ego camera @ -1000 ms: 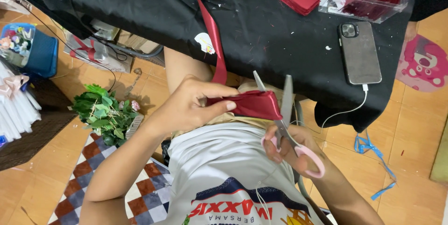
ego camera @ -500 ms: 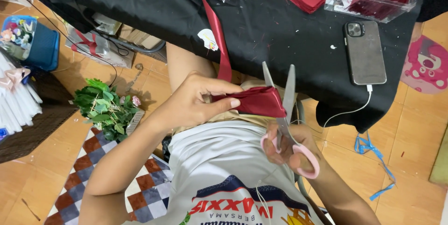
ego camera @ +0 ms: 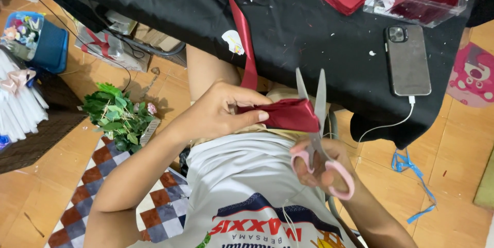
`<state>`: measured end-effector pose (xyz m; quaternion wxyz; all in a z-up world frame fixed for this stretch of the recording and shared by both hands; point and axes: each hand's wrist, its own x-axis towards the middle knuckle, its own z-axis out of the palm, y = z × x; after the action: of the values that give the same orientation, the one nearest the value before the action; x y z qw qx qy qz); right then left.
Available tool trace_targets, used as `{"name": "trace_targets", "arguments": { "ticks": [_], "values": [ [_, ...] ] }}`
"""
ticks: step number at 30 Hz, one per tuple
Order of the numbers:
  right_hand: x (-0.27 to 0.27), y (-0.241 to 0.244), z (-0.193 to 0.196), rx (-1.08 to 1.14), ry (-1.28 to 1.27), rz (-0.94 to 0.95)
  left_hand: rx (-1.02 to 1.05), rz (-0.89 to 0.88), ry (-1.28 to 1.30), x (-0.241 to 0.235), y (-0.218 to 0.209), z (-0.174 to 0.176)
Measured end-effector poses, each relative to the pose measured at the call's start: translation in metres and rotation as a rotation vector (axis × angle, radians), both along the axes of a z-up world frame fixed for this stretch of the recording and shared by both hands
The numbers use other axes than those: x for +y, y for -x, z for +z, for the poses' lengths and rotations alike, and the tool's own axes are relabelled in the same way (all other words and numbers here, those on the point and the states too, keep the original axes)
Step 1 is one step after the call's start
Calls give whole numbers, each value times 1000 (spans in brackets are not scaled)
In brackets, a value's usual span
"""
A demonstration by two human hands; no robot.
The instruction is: The person wraps a red ribbon around a small card, trims the excess with scissors, and folds the ribbon to secure it. The person repeats the wrapping and trimming steps to adjust the fit.
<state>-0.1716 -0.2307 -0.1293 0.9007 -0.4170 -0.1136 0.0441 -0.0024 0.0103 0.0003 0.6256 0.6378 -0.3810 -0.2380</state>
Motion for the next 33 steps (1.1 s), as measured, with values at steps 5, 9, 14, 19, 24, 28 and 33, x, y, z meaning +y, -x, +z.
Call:
{"name": "trace_targets", "arguments": {
  "ticks": [5,9,14,19,24,28,33],
  "values": [
    [11,-16,50,6,-91,67,-66,-18,-16,-2,-2,7],
    [7,-4,14,5,-53,21,-91,-15,-10,-5,-4,8],
    [7,-12,51,7,21,138,-114,-75,-107,3,-2,15],
    [13,-19,76,-43,158,105,-141,-70,-110,2,-3,14],
    [13,-10,65,-31,33,154,-165,-76,-122,5,-6,10],
    [4,-20,69,-35,-15,231,-203,-78,-135,4,-7,16],
    [12,-16,79,-51,102,139,-180,-120,-96,2,-8,16]
  ]
}}
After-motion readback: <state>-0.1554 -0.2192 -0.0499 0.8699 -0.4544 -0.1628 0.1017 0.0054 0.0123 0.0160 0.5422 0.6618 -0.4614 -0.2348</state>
